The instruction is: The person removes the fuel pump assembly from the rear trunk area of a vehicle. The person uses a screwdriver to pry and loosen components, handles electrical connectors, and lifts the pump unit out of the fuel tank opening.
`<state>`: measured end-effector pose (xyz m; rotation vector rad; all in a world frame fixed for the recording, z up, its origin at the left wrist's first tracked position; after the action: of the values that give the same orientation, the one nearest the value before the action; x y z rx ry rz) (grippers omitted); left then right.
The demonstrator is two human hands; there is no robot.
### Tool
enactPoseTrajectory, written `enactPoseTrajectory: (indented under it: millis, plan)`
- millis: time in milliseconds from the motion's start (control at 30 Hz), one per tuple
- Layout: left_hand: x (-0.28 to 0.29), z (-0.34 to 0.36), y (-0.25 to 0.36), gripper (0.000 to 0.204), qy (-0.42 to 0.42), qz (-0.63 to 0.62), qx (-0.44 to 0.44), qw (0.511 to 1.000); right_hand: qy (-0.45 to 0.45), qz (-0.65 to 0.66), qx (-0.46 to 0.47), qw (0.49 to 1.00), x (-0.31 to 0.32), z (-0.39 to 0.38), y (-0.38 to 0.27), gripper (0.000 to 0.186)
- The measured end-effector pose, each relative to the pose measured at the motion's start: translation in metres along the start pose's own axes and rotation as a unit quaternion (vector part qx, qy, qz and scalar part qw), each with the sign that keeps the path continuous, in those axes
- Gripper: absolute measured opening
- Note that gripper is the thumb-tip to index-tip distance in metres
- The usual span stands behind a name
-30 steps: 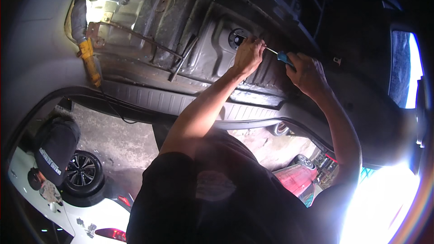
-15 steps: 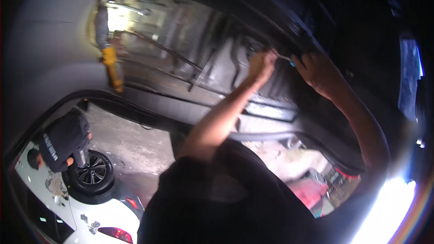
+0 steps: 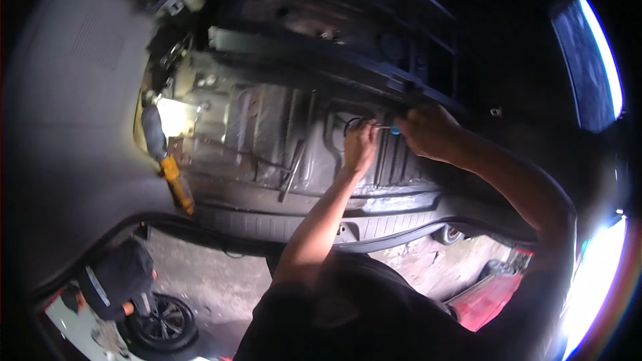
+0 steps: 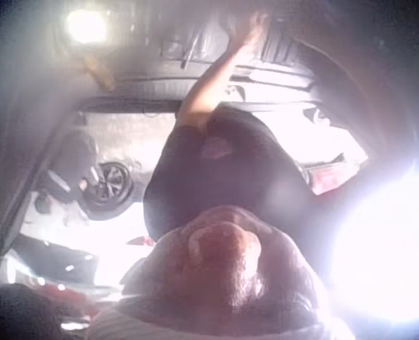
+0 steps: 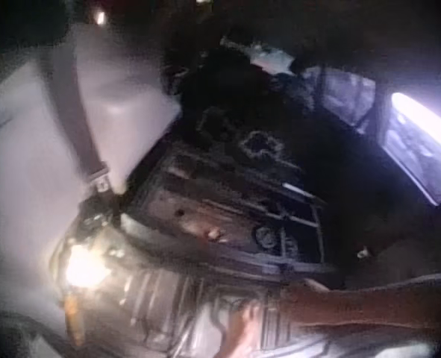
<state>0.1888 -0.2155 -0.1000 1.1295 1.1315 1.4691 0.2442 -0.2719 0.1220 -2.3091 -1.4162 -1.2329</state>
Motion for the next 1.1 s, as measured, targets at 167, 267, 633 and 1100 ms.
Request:
enactPoseTrajectory:
  millis: [167, 267, 633, 1100]
  plan:
    - [0.017, -0.001, 0.007, 0.016, -0.027, 0.061, 0.004, 0.998, 0.11, 0.056, -0.013, 0.992, -0.009, 0.001, -0.012, 0.012]
    - [0.028, -0.008, 0.016, 0.016, -0.038, 0.066, -0.033, 0.997, 0.162, 0.091, -0.03, 0.982, 0.014, -0.029, -0.025, 0.014]
    - [0.218, -0.036, -0.011, 0.016, -0.121, 0.3, 0.005, 0.946, 0.133, 0.588, -0.089, 0.793, -0.127, -0.031, -0.007, 0.047]
    - [0.285, 0.015, -0.067, 0.011, -0.212, 0.468, -0.03, 0.858, 0.419, 0.291, -0.353, 0.785, -0.132, 0.056, 0.166, 0.039]
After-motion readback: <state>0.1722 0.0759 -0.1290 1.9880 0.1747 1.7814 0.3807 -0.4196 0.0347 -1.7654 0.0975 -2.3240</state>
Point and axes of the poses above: each hand's wrist, its own z-axis towards the middle knuckle, its own x-axis out of the back of the hand, y = z × x, the point moved 3 cm from there along z, towards the middle knuckle, and after that the axes turned 4 degrees about -x, right-handed, at the moved point
